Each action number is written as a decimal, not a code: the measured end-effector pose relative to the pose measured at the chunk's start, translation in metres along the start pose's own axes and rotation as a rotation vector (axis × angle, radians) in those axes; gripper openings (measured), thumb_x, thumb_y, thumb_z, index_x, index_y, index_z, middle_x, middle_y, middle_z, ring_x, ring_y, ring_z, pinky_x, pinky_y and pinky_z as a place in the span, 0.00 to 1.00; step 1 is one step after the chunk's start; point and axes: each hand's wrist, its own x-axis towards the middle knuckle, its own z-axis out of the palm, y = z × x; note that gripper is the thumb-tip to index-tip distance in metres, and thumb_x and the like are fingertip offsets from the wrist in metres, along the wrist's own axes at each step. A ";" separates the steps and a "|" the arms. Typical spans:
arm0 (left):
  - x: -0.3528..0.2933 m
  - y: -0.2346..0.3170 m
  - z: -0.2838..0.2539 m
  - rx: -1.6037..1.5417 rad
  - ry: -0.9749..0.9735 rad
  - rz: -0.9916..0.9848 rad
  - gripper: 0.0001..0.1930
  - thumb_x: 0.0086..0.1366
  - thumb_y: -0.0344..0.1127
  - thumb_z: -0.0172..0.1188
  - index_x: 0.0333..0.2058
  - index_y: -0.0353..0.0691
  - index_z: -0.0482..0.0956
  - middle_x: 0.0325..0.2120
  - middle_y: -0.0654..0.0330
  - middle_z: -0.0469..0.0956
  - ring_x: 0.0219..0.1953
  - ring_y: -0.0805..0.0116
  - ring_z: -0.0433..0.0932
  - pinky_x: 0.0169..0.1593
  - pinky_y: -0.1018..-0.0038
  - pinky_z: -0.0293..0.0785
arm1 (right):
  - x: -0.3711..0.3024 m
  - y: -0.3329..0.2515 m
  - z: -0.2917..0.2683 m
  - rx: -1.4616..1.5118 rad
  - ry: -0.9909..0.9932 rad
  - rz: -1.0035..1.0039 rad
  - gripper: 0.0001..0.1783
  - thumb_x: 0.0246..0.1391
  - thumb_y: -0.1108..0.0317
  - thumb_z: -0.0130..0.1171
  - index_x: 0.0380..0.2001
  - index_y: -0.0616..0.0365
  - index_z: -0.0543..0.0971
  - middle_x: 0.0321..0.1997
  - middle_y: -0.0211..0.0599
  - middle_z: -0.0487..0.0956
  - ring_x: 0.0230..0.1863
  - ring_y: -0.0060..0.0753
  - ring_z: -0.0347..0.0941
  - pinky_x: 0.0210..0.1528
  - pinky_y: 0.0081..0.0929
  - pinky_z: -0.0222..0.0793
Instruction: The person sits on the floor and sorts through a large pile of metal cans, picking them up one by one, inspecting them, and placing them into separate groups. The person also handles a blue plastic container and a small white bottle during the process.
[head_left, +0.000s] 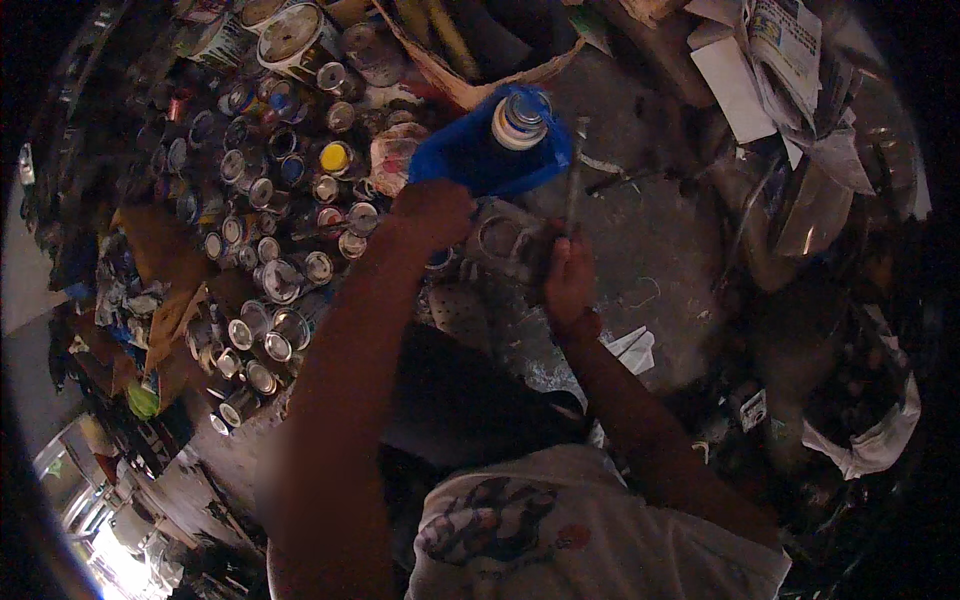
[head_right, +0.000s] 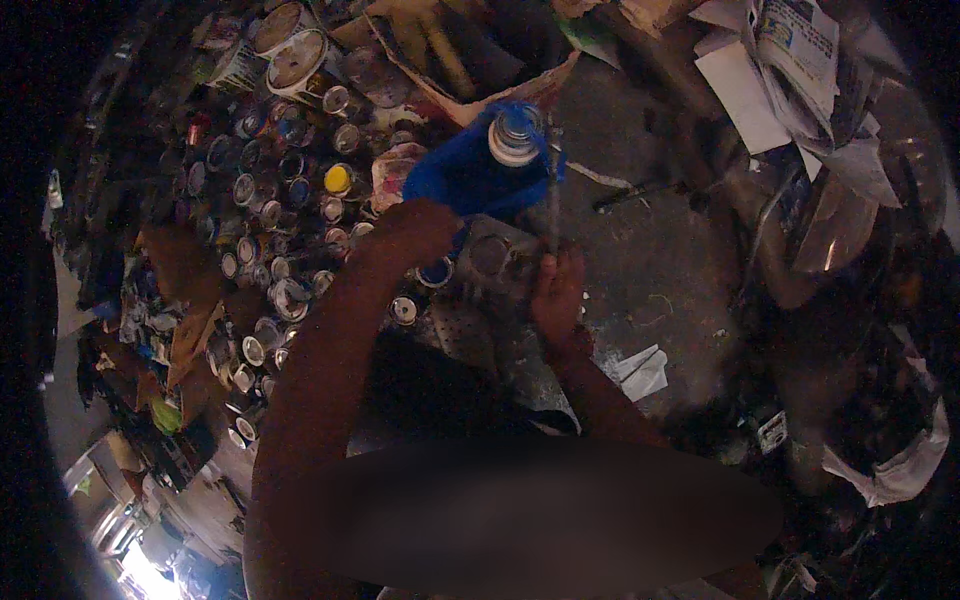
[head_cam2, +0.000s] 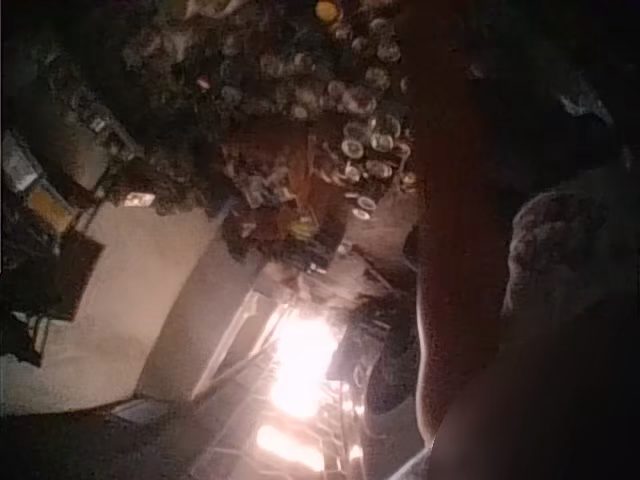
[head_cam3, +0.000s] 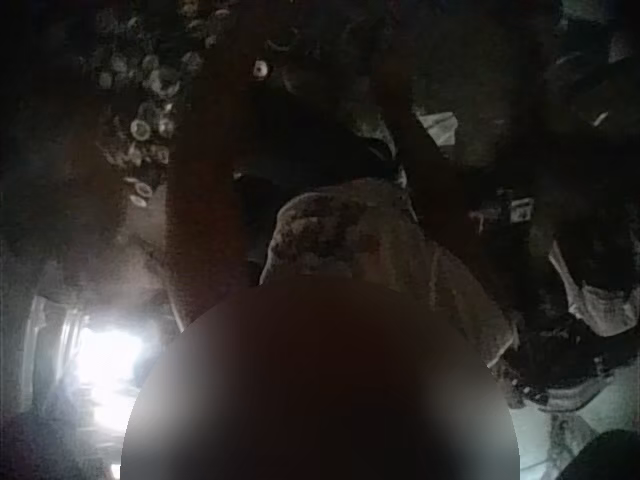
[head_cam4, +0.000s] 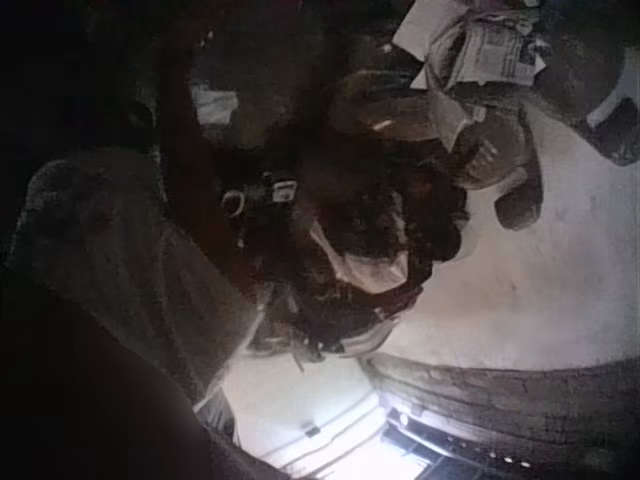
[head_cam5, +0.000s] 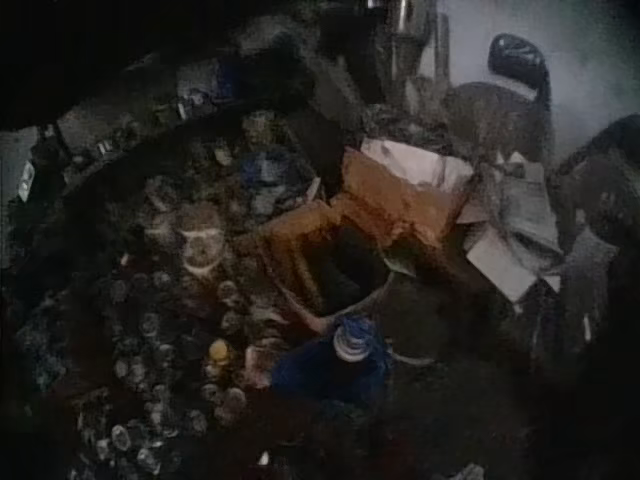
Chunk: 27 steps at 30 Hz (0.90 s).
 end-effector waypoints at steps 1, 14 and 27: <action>0.006 -0.005 -0.001 0.031 -0.032 0.062 0.18 0.73 0.44 0.55 0.43 0.37 0.88 0.44 0.46 0.87 0.48 0.47 0.86 0.53 0.53 0.82 | 0.000 0.000 0.002 -0.016 -0.006 0.026 0.24 0.77 0.60 0.40 0.60 0.66 0.76 0.56 0.62 0.76 0.58 0.63 0.71 0.63 0.49 0.64; -0.018 -0.004 0.009 0.088 0.307 0.007 0.15 0.72 0.39 0.52 0.49 0.40 0.83 0.39 0.45 0.87 0.42 0.46 0.87 0.46 0.49 0.82 | -0.006 0.010 0.015 -0.057 0.092 -0.027 0.25 0.77 0.59 0.39 0.58 0.68 0.78 0.53 0.69 0.75 0.54 0.73 0.69 0.61 0.59 0.63; -0.024 0.027 0.028 0.250 0.406 -0.034 0.11 0.66 0.34 0.57 0.45 0.38 0.81 0.33 0.50 0.87 0.37 0.52 0.89 0.40 0.58 0.85 | -0.001 0.013 0.016 -0.043 0.178 -0.142 0.23 0.76 0.61 0.40 0.51 0.66 0.81 0.47 0.57 0.78 0.50 0.60 0.74 0.54 0.48 0.68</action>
